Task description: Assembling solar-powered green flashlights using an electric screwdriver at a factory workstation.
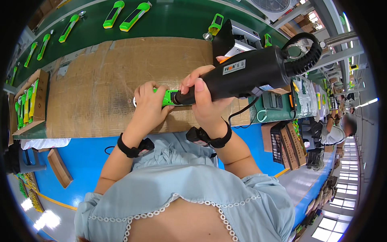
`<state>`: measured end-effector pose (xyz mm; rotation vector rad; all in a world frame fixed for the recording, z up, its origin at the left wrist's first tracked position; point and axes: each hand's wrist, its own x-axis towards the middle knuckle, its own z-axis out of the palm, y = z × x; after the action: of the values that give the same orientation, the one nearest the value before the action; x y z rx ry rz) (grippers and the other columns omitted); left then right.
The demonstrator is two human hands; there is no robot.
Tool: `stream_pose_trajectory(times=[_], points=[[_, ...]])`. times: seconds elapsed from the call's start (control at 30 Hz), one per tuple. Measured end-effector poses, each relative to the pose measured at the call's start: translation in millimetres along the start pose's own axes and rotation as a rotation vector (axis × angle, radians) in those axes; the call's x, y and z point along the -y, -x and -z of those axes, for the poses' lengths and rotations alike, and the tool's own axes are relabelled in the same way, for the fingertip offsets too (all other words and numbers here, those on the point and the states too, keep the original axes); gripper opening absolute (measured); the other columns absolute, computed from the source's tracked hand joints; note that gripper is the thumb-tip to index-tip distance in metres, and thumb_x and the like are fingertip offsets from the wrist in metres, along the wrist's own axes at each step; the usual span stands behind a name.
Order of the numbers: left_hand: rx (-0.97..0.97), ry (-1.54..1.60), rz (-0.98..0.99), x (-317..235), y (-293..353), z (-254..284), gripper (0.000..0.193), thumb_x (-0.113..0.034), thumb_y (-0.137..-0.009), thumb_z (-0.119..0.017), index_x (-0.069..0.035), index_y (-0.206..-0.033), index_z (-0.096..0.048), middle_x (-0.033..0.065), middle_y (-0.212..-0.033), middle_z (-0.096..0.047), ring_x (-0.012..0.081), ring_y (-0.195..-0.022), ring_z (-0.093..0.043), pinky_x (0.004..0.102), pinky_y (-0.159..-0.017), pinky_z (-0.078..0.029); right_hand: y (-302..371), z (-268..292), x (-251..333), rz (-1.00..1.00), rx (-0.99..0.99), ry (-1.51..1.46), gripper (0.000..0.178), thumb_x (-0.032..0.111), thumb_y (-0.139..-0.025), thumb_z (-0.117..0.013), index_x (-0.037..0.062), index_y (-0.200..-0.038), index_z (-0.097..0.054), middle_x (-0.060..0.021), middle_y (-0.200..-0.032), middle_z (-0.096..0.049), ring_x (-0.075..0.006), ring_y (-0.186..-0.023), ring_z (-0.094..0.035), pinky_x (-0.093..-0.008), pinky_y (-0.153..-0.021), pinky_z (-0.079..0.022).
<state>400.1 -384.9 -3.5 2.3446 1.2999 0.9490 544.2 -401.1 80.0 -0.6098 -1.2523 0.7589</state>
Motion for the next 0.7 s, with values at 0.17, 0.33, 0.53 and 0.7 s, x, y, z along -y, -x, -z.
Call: stream_pose_trajectory(times=[0.17,0.33,0.53,0.7], points=[[-0.006,-0.004,-0.004,0,-1,0,0.051,-0.017,-0.063,-0.079,-0.007,-0.108,-0.056,0.0160,-0.106,-0.048,0.0354,-0.104,-0.045,0.0476,-0.094,-0.031,3,0,-6,-0.034,0.030,0.038,0.046,0.014,-0.091,-0.047,0.0118,-0.130,-0.024,-0.0096,-0.083,-0.050,-0.0195,-0.067,-0.054,-0.0393,-0.065,-0.049],[0.016,0.009,-0.008,2,-2,0,0.051,-0.017,-0.063,-0.079,-0.007,-0.107,-0.055,0.0165,-0.106,-0.047,0.0355,-0.103,-0.045,0.0471,-0.091,-0.033,8,-4,-20,-0.056,0.026,0.034,0.049,-0.003,-0.085,-0.048,0.0056,-0.126,-0.024,-0.0115,-0.082,-0.053,-0.0178,-0.066,-0.056,-0.0344,-0.064,-0.049],[0.203,0.067,0.019,11,-10,9,0.050,-0.010,-0.064,-0.074,-0.005,-0.108,-0.051,0.0193,-0.110,-0.047,0.0388,-0.104,-0.045,0.0457,-0.087,-0.037,4,-14,-23,-0.051,0.091,0.054,0.050,-0.003,-0.086,-0.050,0.0071,-0.127,-0.024,-0.0115,-0.078,-0.051,-0.0190,-0.063,-0.054,-0.0340,-0.061,-0.049],[0.241,0.077,-0.048,14,-14,9,0.052,-0.007,-0.065,-0.070,-0.003,-0.112,-0.048,0.0198,-0.112,-0.046,0.0394,-0.105,-0.044,0.0455,-0.088,-0.037,0,-10,-25,-0.026,0.133,0.106,0.049,-0.004,-0.085,-0.051,0.0038,-0.125,-0.025,-0.0113,-0.077,-0.053,-0.0183,-0.062,-0.055,-0.0317,-0.061,-0.049]])
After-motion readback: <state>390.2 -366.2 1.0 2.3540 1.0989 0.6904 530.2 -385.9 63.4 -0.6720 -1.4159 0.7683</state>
